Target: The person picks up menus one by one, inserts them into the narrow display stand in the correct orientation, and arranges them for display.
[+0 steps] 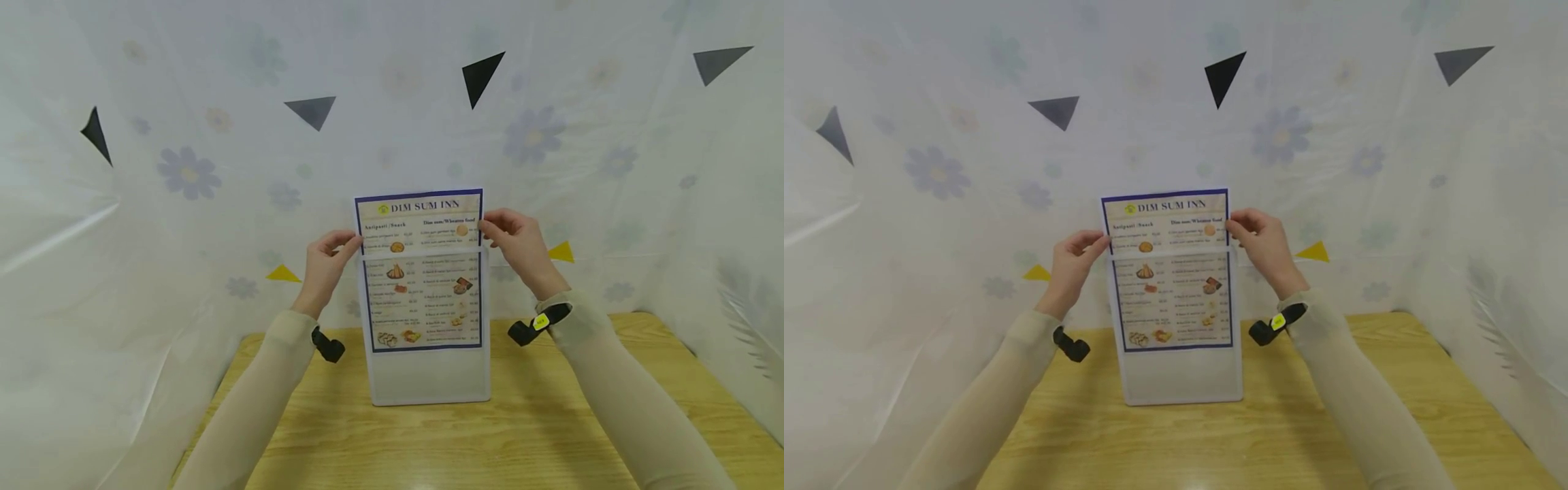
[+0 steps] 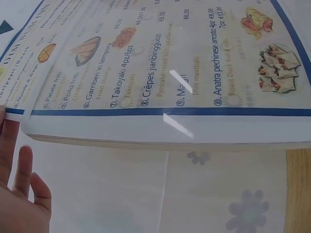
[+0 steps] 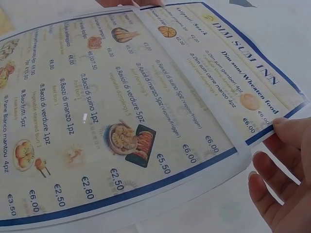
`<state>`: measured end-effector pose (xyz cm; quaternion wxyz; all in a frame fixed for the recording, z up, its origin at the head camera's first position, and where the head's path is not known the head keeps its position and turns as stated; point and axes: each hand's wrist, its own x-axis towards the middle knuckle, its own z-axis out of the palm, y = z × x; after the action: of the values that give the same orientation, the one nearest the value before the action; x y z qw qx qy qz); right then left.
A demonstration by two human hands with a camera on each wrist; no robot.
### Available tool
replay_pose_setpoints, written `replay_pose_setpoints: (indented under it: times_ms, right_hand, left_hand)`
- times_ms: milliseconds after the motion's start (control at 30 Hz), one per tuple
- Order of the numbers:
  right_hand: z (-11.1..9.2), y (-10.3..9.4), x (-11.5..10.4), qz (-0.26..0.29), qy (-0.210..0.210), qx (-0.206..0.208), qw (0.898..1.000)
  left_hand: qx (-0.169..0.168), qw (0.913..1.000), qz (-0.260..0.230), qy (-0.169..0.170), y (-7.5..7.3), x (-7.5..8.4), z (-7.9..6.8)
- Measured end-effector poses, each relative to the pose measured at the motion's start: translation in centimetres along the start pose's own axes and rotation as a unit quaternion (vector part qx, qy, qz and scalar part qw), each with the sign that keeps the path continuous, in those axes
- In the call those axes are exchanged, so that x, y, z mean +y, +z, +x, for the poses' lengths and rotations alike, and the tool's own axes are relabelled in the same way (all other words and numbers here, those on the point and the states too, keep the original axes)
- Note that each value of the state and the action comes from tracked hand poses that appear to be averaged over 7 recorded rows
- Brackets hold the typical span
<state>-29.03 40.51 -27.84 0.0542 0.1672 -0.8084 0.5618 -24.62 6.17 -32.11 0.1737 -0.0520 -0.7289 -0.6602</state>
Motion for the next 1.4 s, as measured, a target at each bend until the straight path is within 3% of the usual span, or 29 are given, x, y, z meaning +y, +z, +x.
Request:
replay_pose_setpoints:
  times_ms: [333,900,1400]
  right_hand:
    - [-0.4,-0.3,0.4,-0.005,-0.009,-0.003,1.000]
    - [-0.8,-0.2,1.0,-0.005,0.008,-0.022,1.000]
    - [0.2,-1.1,0.0,-0.002,-0.020,0.004,1.000]
  left_hand:
    - [0.021,0.9993,0.015,0.028,0.0,0.4,0.8]
    - [0.020,0.9994,0.005,0.029,0.3,1.0,0.7]
    - [0.011,0.9997,-0.006,0.019,0.5,0.7,0.5]
